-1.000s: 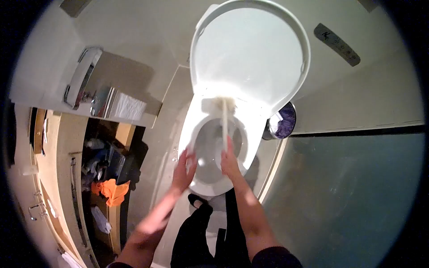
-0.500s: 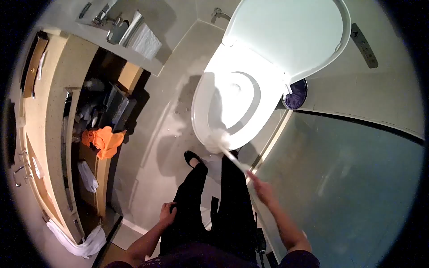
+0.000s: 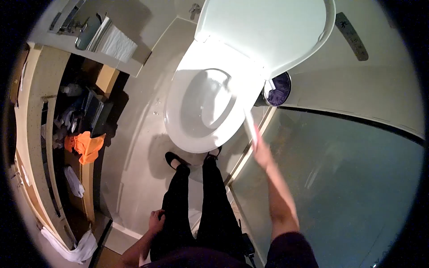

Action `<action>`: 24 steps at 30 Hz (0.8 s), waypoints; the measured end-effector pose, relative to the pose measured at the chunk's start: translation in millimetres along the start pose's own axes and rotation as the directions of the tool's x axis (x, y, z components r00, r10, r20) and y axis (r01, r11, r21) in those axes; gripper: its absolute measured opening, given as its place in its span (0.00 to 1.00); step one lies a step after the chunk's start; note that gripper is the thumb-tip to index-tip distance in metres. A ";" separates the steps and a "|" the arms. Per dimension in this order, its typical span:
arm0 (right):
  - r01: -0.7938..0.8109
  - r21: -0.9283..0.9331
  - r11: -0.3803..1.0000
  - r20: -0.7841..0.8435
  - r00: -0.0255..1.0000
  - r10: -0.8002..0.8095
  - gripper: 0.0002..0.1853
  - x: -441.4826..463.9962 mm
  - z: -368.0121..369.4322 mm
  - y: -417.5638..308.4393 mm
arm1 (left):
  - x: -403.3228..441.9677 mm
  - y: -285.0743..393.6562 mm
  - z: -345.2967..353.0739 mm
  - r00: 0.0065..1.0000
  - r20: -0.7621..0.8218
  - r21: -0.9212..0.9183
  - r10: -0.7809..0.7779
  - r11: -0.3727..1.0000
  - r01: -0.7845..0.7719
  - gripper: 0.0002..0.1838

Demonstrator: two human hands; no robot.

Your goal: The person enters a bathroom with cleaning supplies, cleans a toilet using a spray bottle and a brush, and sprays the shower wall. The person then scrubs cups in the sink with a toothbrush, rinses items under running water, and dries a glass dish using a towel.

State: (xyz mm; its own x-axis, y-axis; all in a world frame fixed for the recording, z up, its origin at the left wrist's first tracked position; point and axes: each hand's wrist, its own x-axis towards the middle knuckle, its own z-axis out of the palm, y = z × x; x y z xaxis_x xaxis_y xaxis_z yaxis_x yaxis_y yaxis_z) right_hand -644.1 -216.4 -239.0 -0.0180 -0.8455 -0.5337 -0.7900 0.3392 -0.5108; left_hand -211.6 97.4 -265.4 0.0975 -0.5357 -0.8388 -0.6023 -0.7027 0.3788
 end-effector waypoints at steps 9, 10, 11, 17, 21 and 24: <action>0.262 0.010 0.965 -0.107 0.960 -0.260 0.26 -4.5 39.1 -30.5 | -9.2 25.7 20.4 0.996 -0.076 -0.017 -0.037 0.999 0.035 0.14; 0.246 -0.008 0.969 -0.208 0.948 -0.242 0.27 32.7 26.8 -43.5 | -8.7 24.7 22.6 0.996 -0.076 -0.031 -0.051 0.998 0.048 0.14; 0.066 0.158 0.985 -0.118 0.992 -0.048 0.27 67.7 14.0 -64.7 | -9.6 21.7 26.1 0.995 -0.072 -0.046 -0.066 0.997 0.062 0.14; 0.194 0.173 0.966 0.009 0.980 -0.198 0.30 103.9 84.7 -111.7 | -8.6 26.5 40.2 0.993 -0.098 -0.040 -0.059 0.998 0.056 0.14; 0.107 0.323 0.940 0.180 0.969 -0.172 0.29 27.5 77.2 -102.5 | -10.9 17.7 47.7 0.991 -0.131 -0.087 -0.028 0.996 0.017 0.13; 0.205 0.123 0.971 0.073 0.974 -0.215 0.28 34.3 40.4 -101.2 | -13.7 21.8 44.6 0.989 -0.130 -0.096 -0.072 0.994 0.060 0.13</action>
State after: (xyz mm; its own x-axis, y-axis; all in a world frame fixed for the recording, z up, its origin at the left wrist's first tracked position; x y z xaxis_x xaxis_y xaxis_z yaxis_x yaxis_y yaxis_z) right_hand -540.0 -263.1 -232.9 0.1975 -0.8661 -0.4593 -0.6950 0.2067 -0.6887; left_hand -261.4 110.3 -263.1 0.2431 -0.5399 -0.8058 -0.5163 -0.7754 0.3637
